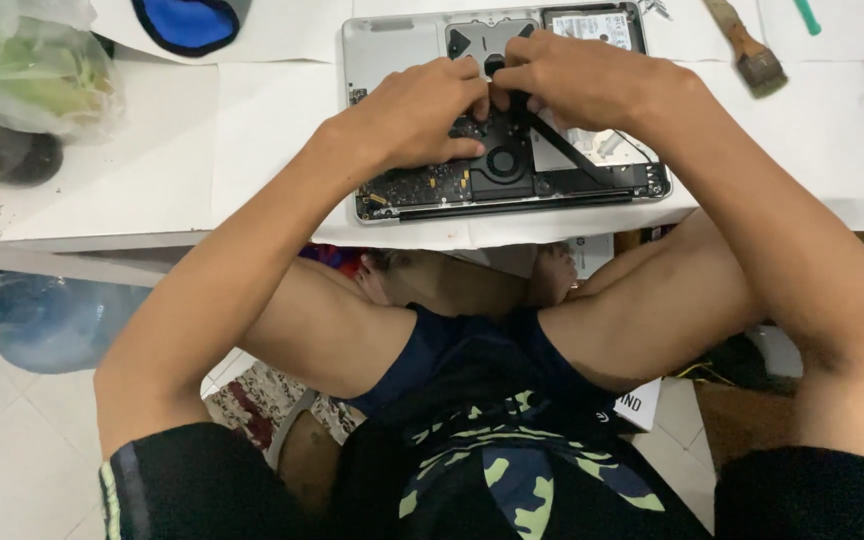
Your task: Disassembling a laptop by removing internal components like the hard drive and screws using a screwdriver
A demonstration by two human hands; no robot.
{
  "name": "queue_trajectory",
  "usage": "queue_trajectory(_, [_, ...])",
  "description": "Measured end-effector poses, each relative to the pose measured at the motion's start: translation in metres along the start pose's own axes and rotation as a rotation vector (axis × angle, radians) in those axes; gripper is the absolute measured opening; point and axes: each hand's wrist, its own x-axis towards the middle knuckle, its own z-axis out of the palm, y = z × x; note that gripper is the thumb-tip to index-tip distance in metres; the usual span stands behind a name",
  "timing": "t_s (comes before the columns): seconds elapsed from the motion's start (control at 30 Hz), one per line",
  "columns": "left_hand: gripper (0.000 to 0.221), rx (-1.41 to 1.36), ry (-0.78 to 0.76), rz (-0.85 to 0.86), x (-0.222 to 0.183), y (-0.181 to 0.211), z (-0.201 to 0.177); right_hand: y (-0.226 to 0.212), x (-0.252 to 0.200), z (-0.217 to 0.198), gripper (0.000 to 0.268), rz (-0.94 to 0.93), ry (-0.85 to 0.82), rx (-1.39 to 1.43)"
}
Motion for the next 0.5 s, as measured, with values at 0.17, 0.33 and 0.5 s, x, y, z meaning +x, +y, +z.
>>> queue_trajectory(0.17, [0.039, -0.021, -0.009, 0.004, -0.003, 0.0, -0.002, 0.008, 0.012, 0.004, 0.041, -0.009, -0.039, -0.036])
queue_trajectory(0.33, [0.038, -0.029, -0.015, 0.0, -0.002, 0.001, -0.005, 0.012, 0.009, 0.0, 0.037, -0.097, 0.003, -0.036])
queue_trajectory(0.5, [0.04, -0.033, -0.027, -0.019, -0.005, 0.004, -0.005, 0.003, 0.001, -0.007, 0.051, 0.0, -0.024, 0.141])
